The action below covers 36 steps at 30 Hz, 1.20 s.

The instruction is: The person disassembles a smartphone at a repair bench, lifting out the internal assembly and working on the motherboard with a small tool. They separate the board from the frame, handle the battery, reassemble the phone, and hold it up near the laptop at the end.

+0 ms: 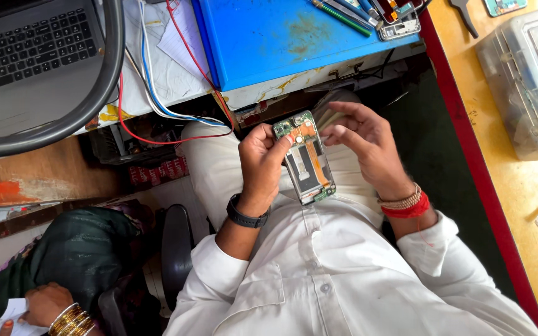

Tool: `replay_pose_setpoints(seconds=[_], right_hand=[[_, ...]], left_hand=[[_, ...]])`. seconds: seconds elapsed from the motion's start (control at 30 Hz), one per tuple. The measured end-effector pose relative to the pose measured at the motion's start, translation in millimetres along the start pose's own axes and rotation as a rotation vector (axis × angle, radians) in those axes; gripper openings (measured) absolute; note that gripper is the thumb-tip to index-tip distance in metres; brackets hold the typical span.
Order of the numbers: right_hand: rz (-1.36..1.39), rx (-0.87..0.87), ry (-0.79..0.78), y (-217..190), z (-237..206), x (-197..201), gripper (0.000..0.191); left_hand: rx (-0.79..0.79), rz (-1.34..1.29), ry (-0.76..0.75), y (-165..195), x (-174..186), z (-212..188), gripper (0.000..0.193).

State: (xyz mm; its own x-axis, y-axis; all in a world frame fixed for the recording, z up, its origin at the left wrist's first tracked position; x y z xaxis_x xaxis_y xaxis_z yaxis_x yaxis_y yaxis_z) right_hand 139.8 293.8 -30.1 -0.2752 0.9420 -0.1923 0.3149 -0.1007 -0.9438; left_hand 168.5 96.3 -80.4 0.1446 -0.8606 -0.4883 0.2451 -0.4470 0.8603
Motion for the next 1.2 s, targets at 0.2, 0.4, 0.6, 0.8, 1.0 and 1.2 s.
replay_pose_setpoints(seconds=[0.2, 0.4, 0.6, 0.8, 1.0, 1.2], right_hand=[[0.026, -0.016, -0.033, 27, -19, -8, 0.041], [-0.201, 0.052, 0.075, 23, -18, -25, 0.051], [-0.902, 0.782, 0.447, -28, -27, -54, 0.056], [-1.150, 0.900, 0.466, -50, -14, -66, 0.068], [-1.126, 0.870, 0.396, -57, 0, -65, 0.081], [-1.151, 0.916, 0.394, -60, -3, -64, 0.080]], left_hand=[[-0.045, -0.085, 0.039, -4, 3, 8, 0.014], [-0.121, -0.004, 0.003, 6, -7, 13, 0.016], [-0.105, -0.145, 0.143, 33, -16, 55, 0.013], [-0.257, -0.044, 0.141, 36, -21, 64, 0.017], [-0.343, 0.044, 0.079, 45, -26, 56, 0.013], [-0.350, 0.124, 0.042, 52, -31, 52, 0.012]])
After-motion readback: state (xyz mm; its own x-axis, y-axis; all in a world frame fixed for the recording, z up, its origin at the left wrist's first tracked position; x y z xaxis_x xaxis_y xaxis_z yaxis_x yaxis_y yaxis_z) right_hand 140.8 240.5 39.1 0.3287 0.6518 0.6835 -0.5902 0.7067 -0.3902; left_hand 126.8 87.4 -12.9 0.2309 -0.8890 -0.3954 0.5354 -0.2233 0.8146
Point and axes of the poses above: each hand's wrist, its own z-axis towards the middle knuckle, its own x-axis out of the back of the hand, y = z × x, the point moved 3 cm from there along z, towards the middle knuckle, and after that the axes turned 13 degrees about -x, right-handed, at the moved point
